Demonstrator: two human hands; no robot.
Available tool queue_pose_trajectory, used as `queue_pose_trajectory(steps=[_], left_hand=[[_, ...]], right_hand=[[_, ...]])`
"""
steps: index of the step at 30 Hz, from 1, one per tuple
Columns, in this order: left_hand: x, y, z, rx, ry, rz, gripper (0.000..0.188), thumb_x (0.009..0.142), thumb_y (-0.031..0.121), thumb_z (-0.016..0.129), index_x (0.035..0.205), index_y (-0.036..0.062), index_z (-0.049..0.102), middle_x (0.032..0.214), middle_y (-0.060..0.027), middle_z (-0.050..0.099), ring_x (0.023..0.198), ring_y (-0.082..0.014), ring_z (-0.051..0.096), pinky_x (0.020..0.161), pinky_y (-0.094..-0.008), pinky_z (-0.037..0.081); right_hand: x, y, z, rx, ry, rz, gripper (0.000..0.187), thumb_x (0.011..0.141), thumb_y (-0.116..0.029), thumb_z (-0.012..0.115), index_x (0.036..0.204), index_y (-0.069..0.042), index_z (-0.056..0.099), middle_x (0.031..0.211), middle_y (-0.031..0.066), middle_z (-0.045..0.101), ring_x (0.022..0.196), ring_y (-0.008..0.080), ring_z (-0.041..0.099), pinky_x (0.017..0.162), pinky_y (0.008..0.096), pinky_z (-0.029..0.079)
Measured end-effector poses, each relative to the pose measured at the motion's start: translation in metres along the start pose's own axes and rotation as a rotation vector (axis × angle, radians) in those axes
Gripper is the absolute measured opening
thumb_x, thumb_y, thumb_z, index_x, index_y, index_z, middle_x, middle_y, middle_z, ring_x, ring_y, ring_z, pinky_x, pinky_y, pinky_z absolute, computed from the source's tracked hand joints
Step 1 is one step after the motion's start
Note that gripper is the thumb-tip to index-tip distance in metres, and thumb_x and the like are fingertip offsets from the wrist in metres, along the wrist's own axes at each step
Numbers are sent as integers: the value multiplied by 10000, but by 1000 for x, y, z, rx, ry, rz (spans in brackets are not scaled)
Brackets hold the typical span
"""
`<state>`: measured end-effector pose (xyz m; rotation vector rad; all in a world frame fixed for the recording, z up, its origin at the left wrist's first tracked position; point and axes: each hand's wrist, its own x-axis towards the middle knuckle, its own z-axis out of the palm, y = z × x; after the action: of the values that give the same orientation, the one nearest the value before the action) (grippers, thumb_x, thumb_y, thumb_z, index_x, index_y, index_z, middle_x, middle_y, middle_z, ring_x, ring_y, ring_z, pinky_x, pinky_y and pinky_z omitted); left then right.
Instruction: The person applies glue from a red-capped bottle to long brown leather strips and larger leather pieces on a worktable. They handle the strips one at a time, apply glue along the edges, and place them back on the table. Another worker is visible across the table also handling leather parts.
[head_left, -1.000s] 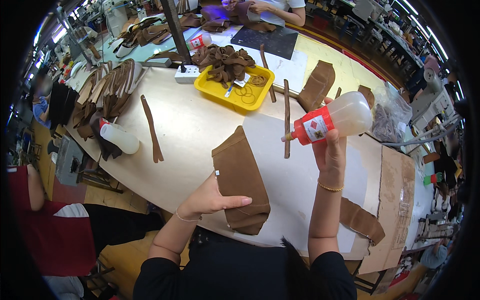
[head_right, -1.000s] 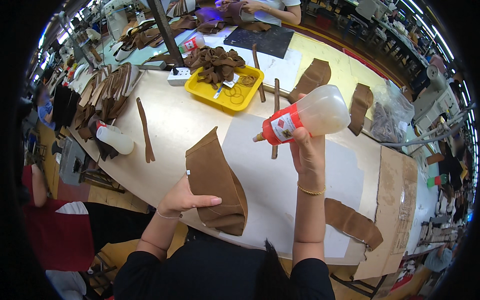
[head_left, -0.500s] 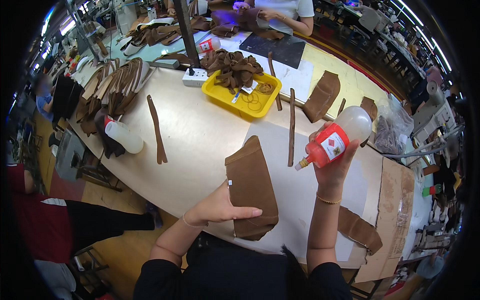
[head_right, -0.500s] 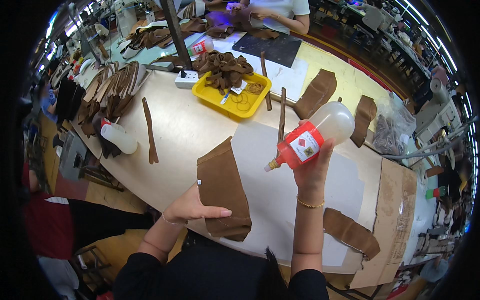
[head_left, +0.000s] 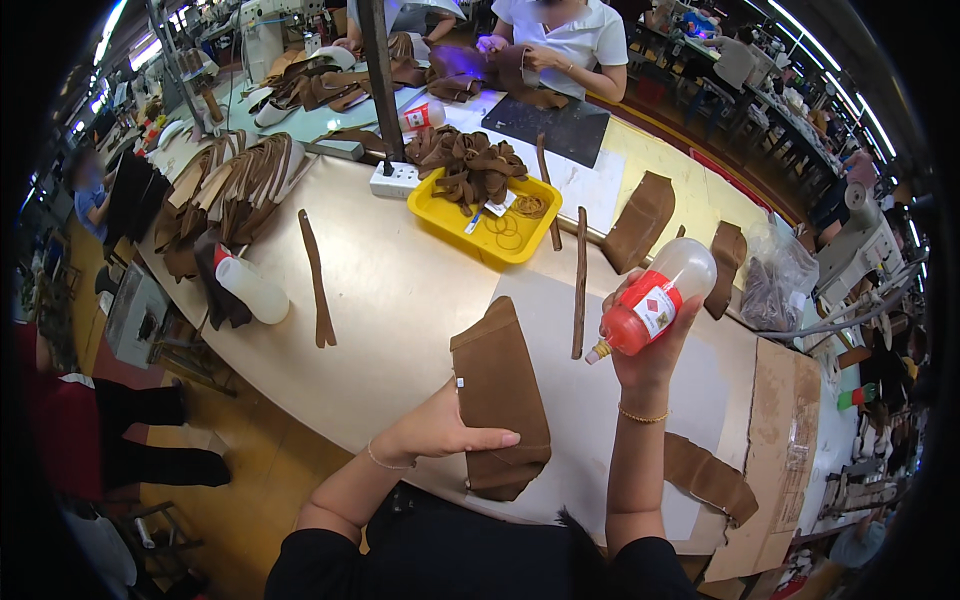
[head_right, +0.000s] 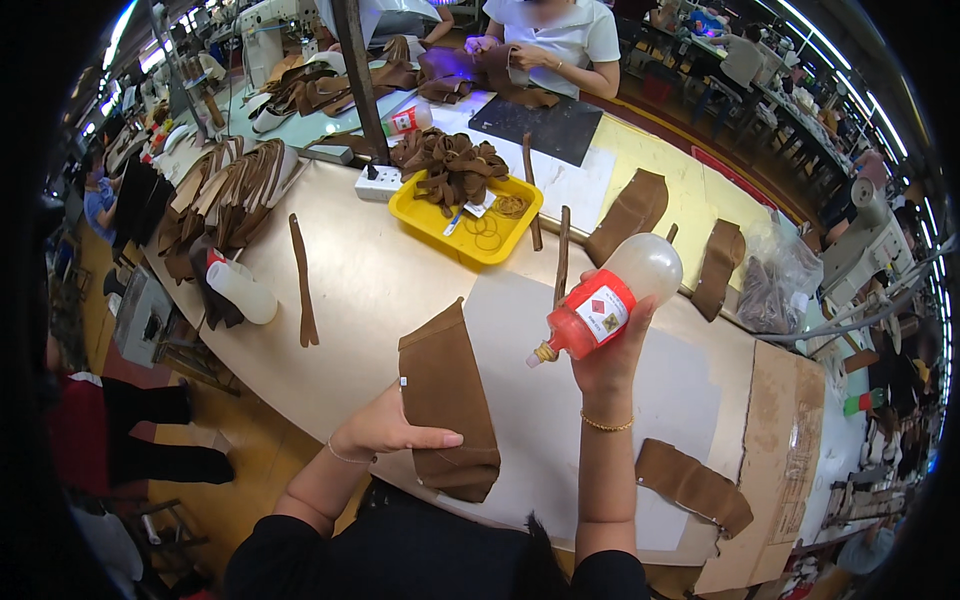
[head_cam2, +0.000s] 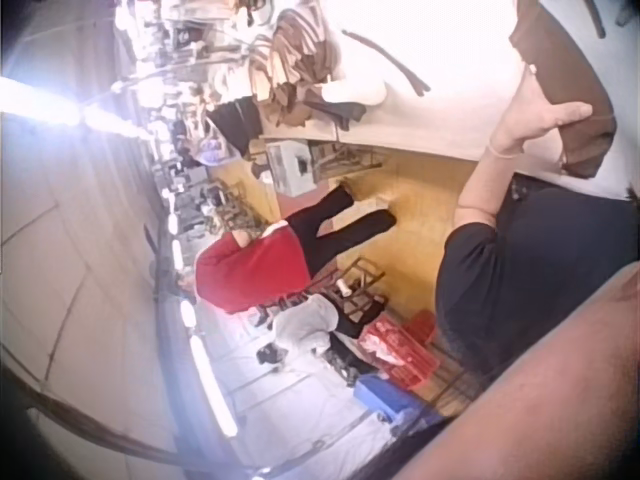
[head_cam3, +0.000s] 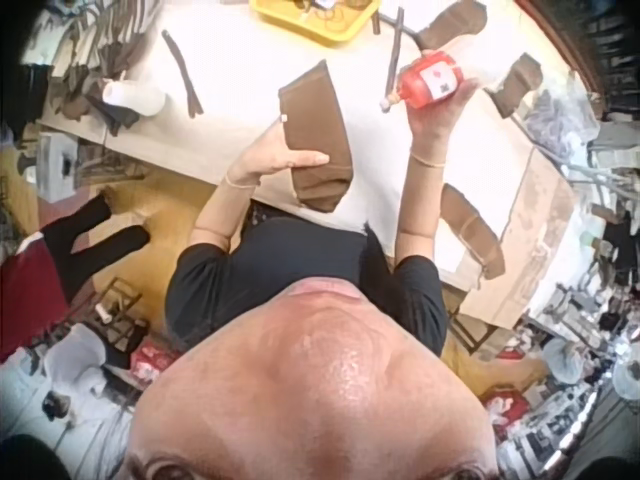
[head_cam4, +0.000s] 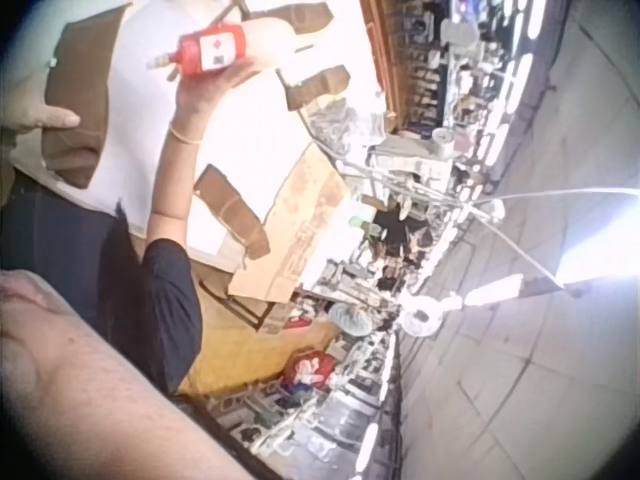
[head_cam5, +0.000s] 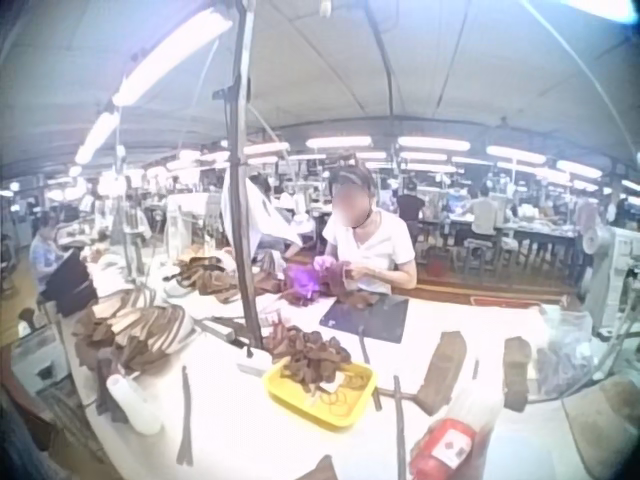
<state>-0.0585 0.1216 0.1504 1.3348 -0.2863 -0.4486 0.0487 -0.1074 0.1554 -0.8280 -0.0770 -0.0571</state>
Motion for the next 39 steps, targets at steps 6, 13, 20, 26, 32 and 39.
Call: queue_pose_trajectory(steps=[6,13,20,26,32,39], left_hand=[[1,1,0,-20,5,-9,709,761,109,786,1344,4,396,1264,-79,512,1192,-170,468,1006,-331,400],[3,1,2,-18,11,2,743,735,69,791,1362,-4,400,1296,-77,512,1221,-171,453,1033,-337,377],[2,1,4,-35,15,-14,721,747,81,790,1348,-1,400,1269,-74,518,1191,-163,470,1009,-328,398],[3,2,4,-9,-14,-5,687,772,121,784,1327,0,397,1236,-78,515,1168,-161,474,983,-319,416],[4,0,3,22,-13,-18,700,768,127,789,1330,-1,392,1241,-85,511,1169,-171,474,988,-327,413],[5,0,5,10,4,-5,716,766,117,788,1342,-2,380,1250,-84,505,1178,-173,469,996,-329,408]], right_hand=[[1,-1,3,18,5,1,804,817,-760,454,1054,5,529,831,102,613,659,204,592,510,296,506],[2,1,-3,42,15,3,790,821,-753,455,1045,2,524,824,104,610,646,204,591,519,305,511],[1,1,-9,29,-67,7,774,827,-740,462,1064,-5,521,863,94,611,680,199,610,563,321,534],[0,3,-6,16,-21,2,774,825,-750,451,1044,-11,513,790,94,608,644,200,605,528,301,524],[-2,4,-9,25,-8,7,769,827,-741,462,1060,-10,514,814,95,616,656,200,612,531,301,529],[-6,2,-10,89,6,23,736,850,-703,475,1065,-2,535,912,95,627,740,199,621,633,321,541]])
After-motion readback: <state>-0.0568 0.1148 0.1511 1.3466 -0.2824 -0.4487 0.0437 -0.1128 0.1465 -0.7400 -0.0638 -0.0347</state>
